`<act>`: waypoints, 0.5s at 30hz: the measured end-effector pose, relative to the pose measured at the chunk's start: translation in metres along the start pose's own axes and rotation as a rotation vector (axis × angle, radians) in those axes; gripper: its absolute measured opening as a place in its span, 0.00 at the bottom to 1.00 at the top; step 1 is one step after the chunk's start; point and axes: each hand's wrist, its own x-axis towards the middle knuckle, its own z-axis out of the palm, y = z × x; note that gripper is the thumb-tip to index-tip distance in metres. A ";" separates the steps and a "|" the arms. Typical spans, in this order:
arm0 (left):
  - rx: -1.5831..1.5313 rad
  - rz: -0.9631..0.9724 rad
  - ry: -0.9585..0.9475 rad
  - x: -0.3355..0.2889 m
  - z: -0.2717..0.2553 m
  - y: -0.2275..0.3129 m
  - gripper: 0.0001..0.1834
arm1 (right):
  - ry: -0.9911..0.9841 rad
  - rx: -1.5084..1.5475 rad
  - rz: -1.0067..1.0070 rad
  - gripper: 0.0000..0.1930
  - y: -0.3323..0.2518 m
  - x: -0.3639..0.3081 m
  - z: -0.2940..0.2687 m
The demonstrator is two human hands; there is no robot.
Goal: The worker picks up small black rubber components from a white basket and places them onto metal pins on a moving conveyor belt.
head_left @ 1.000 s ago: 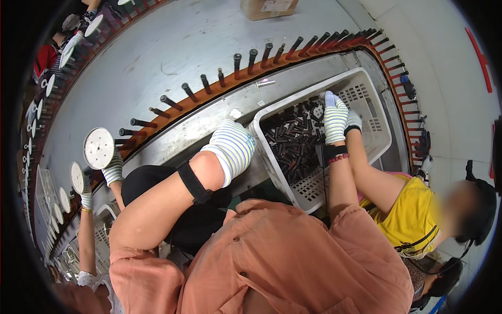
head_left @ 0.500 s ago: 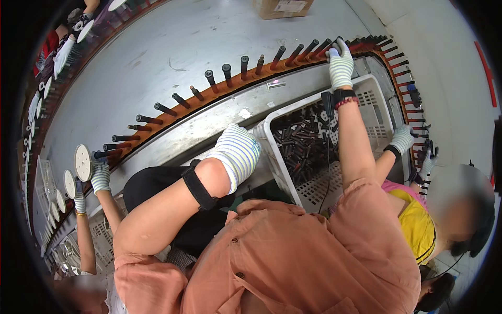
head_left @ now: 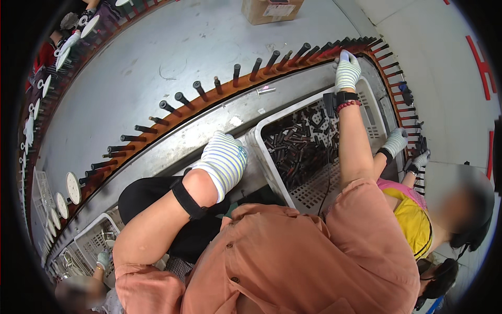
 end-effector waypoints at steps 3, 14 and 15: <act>0.015 0.016 -0.026 0.007 -0.006 0.006 0.11 | -0.039 -0.012 -0.064 0.17 0.015 0.019 -0.013; -0.016 0.033 -0.021 0.010 0.001 0.007 0.11 | -0.167 -0.296 -0.275 0.16 0.021 0.045 0.033; 0.006 0.037 -0.036 0.012 0.000 0.009 0.11 | -0.062 -0.185 -0.417 0.14 0.017 0.037 0.032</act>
